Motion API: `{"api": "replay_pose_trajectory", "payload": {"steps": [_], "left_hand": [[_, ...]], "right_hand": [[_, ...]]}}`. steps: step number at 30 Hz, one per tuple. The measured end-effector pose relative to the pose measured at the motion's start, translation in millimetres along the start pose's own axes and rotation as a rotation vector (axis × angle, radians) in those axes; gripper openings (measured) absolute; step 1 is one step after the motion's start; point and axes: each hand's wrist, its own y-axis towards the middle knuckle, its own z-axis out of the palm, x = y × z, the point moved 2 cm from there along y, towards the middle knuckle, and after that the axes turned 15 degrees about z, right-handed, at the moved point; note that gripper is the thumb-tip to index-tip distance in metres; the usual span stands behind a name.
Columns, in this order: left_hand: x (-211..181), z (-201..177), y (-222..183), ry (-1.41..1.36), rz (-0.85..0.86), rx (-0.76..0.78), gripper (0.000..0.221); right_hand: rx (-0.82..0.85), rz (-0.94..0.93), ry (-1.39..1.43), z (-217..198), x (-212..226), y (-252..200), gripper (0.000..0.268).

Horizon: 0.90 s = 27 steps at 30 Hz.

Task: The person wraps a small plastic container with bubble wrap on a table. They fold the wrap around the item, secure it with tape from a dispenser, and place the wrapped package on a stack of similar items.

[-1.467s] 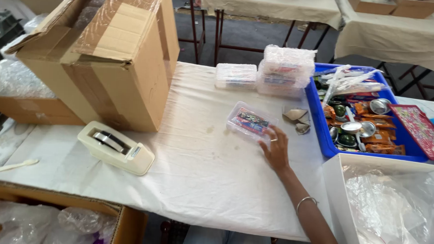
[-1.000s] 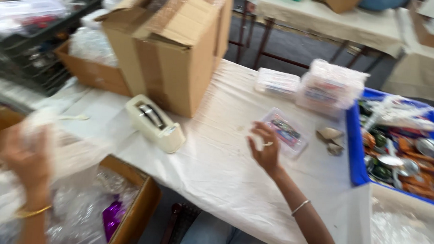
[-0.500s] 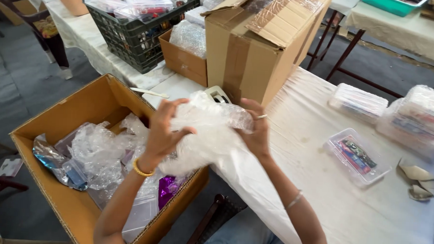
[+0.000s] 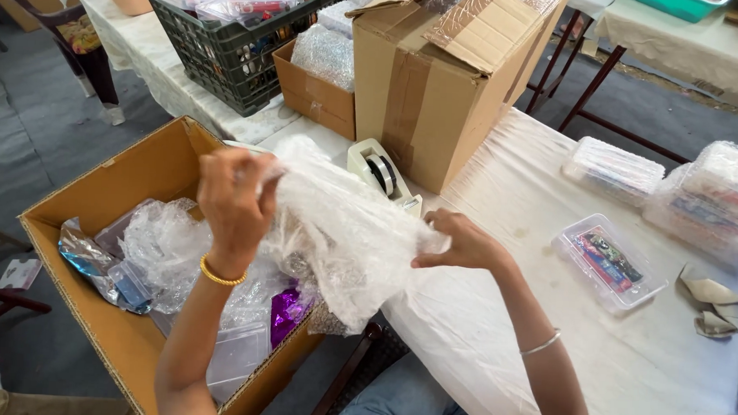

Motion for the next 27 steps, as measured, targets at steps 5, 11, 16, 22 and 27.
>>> {"api": "replay_pose_trajectory", "payload": {"steps": [5,11,16,22,27], "left_hand": [[28.5,-4.8,-16.2,0.039,-0.053,-0.090,0.033],[77.5,-19.6,-22.2,0.253,-0.048,-0.146,0.044],[136.5,-17.4,-53.8,0.517,-0.233,-0.158,0.056],[155.8,-29.4,-86.2,0.456,-0.352,-0.283,0.056],[136.8,-42.9,-74.4,0.291,-0.321,-0.333,0.052]], "right_hand": [[0.110,-0.300,0.465,-2.8,-59.3,-4.2,0.068],[-0.107,0.148,-0.178,-38.2,-53.4,-29.2,0.071],[-0.570,-0.296,0.012,-68.3,-64.0,-58.0,0.035],[-0.711,-0.076,0.459,-59.7,-105.6,-66.1,0.025],[-0.746,-0.134,0.343,-51.8,-73.3,-75.2,0.014]]}}
